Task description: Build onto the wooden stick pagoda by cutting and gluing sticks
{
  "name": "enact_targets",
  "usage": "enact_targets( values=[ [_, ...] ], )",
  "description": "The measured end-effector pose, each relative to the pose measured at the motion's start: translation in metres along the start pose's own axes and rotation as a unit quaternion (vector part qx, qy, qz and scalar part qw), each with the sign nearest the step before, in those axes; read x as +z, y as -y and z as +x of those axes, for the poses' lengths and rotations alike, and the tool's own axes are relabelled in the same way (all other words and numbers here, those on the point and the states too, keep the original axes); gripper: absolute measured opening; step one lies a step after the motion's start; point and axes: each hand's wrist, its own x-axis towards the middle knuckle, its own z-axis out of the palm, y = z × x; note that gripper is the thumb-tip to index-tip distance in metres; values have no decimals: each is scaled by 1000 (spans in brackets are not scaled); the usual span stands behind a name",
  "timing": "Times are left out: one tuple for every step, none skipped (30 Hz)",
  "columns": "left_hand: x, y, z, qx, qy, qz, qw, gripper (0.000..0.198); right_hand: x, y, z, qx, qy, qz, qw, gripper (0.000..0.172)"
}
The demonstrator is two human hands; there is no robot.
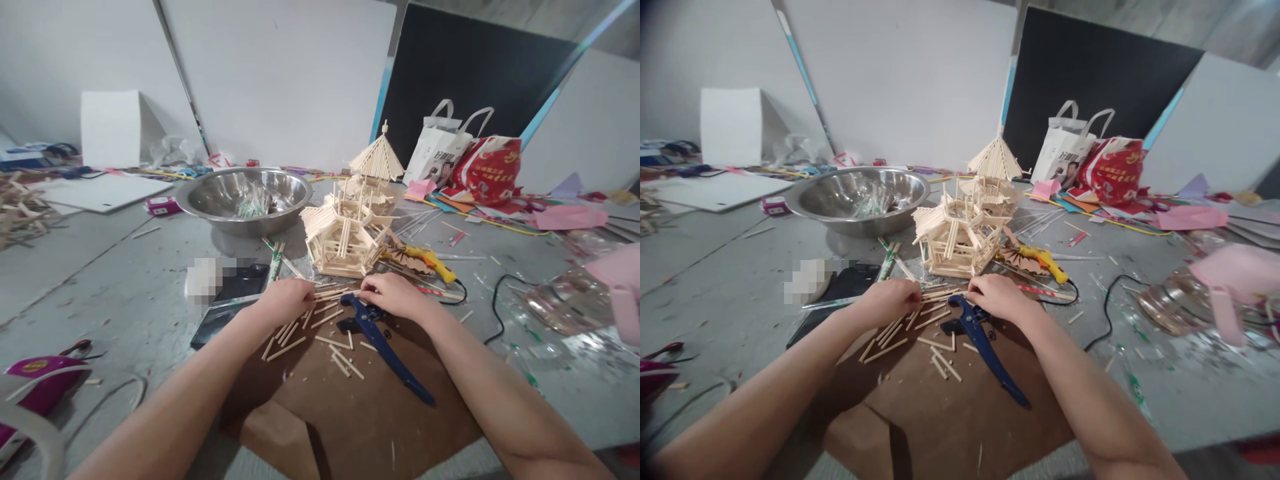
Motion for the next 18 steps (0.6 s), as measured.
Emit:
enact_targets(
  values=[
    [0, 1, 0, 4, 3, 0, 1000, 15, 0, 0, 0, -2, -4, 3, 1000, 28],
    [-1, 1, 0, 8, 5, 1, 1000, 15, 0, 0, 0, -4, -8, 6, 1000, 28],
    [-2, 2, -1, 12, 6, 4, 1000, 15, -1, -1, 0, -3, -12, 9, 1000, 28],
    [-3, 2, -1, 14, 7, 8, 1000, 15, -1, 0, 0, -2, -14, 11, 1000, 28],
    [-3, 2, -1, 16, 9, 10, 1000, 15, -2, 0, 0, -1, -13, 14, 1000, 27],
    [-4, 2, -2, 16, 12, 11, 1000, 15, -2, 0, 0, 1, -11, 16, 1000, 28],
    [-4, 1, -2, 15, 16, 8, 1000, 14, -3, 1, 0, 3, -7, 19, 1000, 28],
    [-4, 1, -2, 16, 21, 3, 1000, 14, -3, 1, -1, 4, -4, 21, 1000, 28],
    [-3, 0, -2, 18, 26, -3, 999, 13, -3, 2, -1, 5, -2, 22, 1000, 28],
    [-3, -1, -2, 22, 32, -8, 999, 13, -3, 2, -1, 5, -1, 22, 1000, 28],
    [-2, -1, -2, 27, 38, -10, 999, 13, -3, 2, -1, 5, -2, 22, 1000, 28],
    [-2, -1, -2, 31, 43, -8, 999, 13, -3, 1, -1, 3, -3, 23, 1000, 28],
    [-3, 0, -2, 34, 49, -2, 998, 14, -2, 1, -1, 0, -4, 24, 1000, 27],
    [-5, 1, -3, 36, 55, 6, 998, 15, -3, 0, -1, -2, -6, 25, 1000, 27],
    [-8, 3, -5, 37, 60, 13, 997, 16, -3, 0, -1, -4, -10, 27, 1000, 26],
    [-13, 4, -8, 36, 63, 16, 997, 16, -4, 0, -1, -5, -14, 30, 999, 25],
    [-19, 5, -12, 36, 64, 15, 997, 15, -5, 0, -2, -7, -19, 34, 999, 24],
    [-27, 5, -16, 34, 53, 5, 998, 15, -6, 1, -2, -8, -25, 41, 999, 24]
  ],
)
